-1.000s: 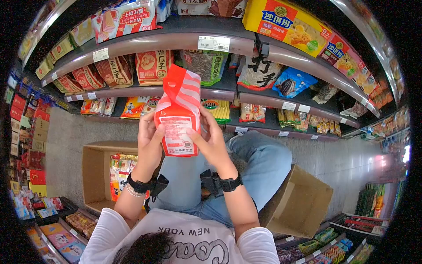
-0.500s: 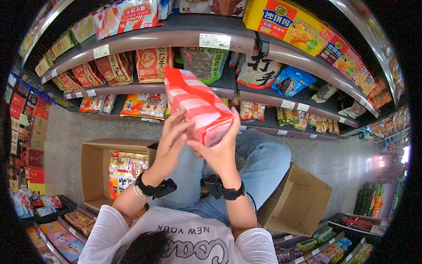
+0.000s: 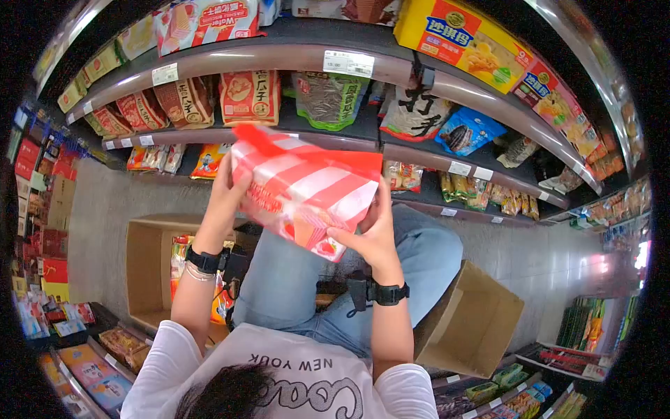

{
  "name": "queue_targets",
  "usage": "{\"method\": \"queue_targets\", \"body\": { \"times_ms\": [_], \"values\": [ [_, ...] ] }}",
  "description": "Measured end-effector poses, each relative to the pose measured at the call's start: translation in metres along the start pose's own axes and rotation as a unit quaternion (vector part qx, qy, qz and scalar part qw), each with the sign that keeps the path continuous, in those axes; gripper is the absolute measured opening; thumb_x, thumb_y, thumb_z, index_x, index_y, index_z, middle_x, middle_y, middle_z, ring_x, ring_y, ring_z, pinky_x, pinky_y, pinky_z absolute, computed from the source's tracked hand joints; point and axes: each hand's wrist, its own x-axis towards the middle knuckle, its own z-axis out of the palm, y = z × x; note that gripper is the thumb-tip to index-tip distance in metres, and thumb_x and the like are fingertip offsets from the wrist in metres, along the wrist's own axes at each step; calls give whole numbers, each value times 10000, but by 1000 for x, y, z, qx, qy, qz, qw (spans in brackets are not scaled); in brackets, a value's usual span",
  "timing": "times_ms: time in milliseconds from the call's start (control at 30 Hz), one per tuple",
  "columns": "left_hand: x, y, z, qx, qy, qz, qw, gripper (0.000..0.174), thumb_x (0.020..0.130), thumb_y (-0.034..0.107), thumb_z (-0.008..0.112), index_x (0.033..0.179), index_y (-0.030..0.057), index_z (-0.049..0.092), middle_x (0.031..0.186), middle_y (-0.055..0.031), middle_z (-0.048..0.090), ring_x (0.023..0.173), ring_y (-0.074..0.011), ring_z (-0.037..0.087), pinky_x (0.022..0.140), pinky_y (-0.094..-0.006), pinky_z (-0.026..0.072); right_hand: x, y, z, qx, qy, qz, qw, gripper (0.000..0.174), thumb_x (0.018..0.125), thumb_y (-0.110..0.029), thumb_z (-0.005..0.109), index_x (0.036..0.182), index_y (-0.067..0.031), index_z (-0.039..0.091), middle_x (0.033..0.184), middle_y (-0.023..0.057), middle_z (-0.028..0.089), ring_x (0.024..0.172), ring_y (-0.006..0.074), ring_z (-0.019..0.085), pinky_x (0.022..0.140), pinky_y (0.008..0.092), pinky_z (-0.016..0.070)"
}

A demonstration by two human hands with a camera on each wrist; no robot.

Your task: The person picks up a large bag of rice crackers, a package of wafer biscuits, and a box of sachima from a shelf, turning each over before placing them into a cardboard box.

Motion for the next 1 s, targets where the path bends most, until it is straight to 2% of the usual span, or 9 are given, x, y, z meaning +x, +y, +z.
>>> {"method": "queue_targets", "body": {
  "times_ms": [33, 133, 267, 300, 433, 667, 700, 867, 1000],
  "values": [
    [-2, 7, -5, 87, 17, 142, 986, 877, 752, 164, 758, 1441, 26, 233, 1450, -161, 315, 1335, -282, 324, 1091, -407, 271, 1, 2, 4, -4, -13, -8, 1000, 1050, 546, -31, 851, 1392, -57, 230, 1325, 117, 415, 1238, 230, 433, 1044, 374, 363],
    [-14, 48, -18, 195, 60, 203, 958, 955, 710, 154, 785, 1455, 53, 197, 1448, -143, 329, 1325, -284, 336, 1079, -422, 285, 5, 9, 23, -34, -60, -33, 997, 1060, 542, -48, 856, 1398, -57, 230, 1334, 117, 413, 1247, 230, 424, 1057, 375, 345],
    [-23, 90, -47, 528, -8, 297, 796, 586, 678, 227, 790, 1223, 148, 591, 1409, -129, 394, 1292, -330, 358, 1068, -461, 260, 25, 20, 56, -104, -142, -71, 982, 1057, 539, -112, 868, 1392, -53, 248, 1333, 124, 412, 1264, 238, 405, 1065, 368, 323],
    [-26, 90, -50, 509, 3, 294, 809, 304, 718, 197, 751, 1013, 150, 691, 1279, -108, 531, 1217, -304, 449, 1056, -484, 257, 31, 26, 66, -120, -164, -81, 976, 1056, 537, -128, 870, 1390, -51, 252, 1332, 123, 411, 1265, 239, 404, 1065, 368, 320],
    [-49, 90, -93, 554, 69, 178, 810, 100, 808, 120, 643, 902, 99, 668, 942, -36, 669, 976, -209, 597, 1043, -513, 255, 44, 40, 114, -175, -240, -99, 950, 1025, 527, -174, 868, 1371, -39, 302, 1310, 129, 436, 1253, 242, 420, 1062, 360, 321],
    [-106, 87, -182, 412, 155, 52, 896, 116, 787, 35, 643, 899, 7, 630, 672, -73, 590, 659, -144, 576, 746, -323, 470, 61, 79, 195, -197, -395, -65, 895, 1004, 536, -132, 836, 1398, -68, 324, 1360, 140, 427, 1280, 242, 411, 1072, 347, 309],
    [-114, 81, -195, 404, 163, 59, 898, 123, 776, -1, 629, 896, -30, 619, 652, -62, 567, 643, -104, 542, 603, -244, 454, 63, 87, 205, -195, -412, -62, 888, 1001, 541, -122, 832, 1403, -67, 325, 1359, 146, 435, 1278, 246, 418, 1070, 349, 315],
    [-149, 63, -234, 420, 232, -18, 877, 125, 777, -2, 609, 895, -19, 647, 648, -63, 593, 631, -108, 586, 638, -257, 476, 52, 159, 247, -257, -425, -72, 865, 908, 623, -122, 801, 1406, -83, 342, 1365, 168, 463, 1267, 265, 453, 1044, 350, 367],
    [-175, 19, -286, 451, 283, -80, 843, 156, 781, 38, 620, 928, 20, 668, 705, -64, 659, 658, -125, 635, 655, -263, 488, 39, 177, 270, -225, -446, 74, 863, 653, 774, -165, 723, 1343, -76, 415, 1242, 183, 559, 1154, 276, 550, 970, 366, 435]
  ]
}}
